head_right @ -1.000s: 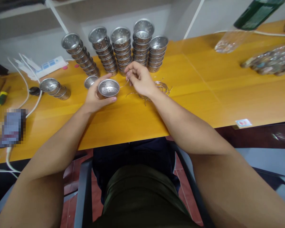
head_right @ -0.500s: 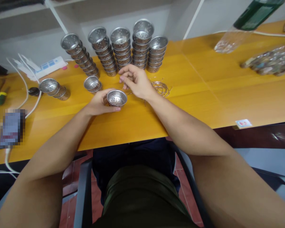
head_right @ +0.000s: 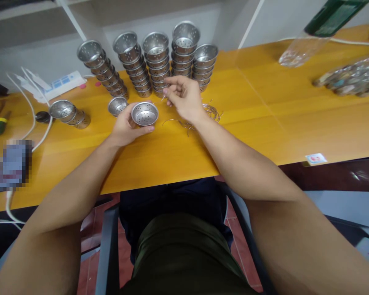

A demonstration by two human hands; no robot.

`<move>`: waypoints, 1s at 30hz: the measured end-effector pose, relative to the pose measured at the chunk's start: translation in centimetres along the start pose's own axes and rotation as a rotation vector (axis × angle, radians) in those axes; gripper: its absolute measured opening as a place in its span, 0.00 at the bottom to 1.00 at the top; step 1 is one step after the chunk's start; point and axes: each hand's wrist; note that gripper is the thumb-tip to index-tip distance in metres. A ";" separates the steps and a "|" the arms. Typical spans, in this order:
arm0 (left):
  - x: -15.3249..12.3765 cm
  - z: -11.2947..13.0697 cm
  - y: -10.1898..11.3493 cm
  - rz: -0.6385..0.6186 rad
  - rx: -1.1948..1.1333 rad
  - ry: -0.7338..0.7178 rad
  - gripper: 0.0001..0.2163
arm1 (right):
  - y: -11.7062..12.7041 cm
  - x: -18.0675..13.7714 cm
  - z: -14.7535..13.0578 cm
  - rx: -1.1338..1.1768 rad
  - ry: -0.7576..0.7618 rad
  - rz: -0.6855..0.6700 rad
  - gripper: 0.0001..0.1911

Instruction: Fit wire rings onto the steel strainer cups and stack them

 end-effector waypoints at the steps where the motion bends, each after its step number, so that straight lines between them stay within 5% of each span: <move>1: 0.0 -0.5 0.0 0.012 0.001 -0.003 0.56 | 0.3 0.5 0.9 0.052 0.044 0.031 0.44; 5: -0.1 -1.4 0.1 0.073 0.025 0.011 0.58 | 0.6 1.0 1.9 0.194 0.192 0.056 0.42; 11: -0.3 -1.7 0.0 0.119 0.079 -0.020 0.53 | -1.3 -2.2 -2.0 0.165 0.263 -0.097 0.25; 16: -0.5 -1.4 -0.4 0.073 0.079 -0.058 0.51 | -2.3 -3.0 -2.6 0.076 0.259 -0.147 0.15; 30: -0.5 0.5 -0.6 0.054 0.172 -0.034 0.54 | -3.4 -3.2 -2.5 0.080 0.223 -0.095 0.12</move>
Point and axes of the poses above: each hand's wrist, its own x-axis towards the middle knuckle, its own y-axis out of the back of the hand, z = x × y, and after that the axes turned 1 degree about z, right-handed
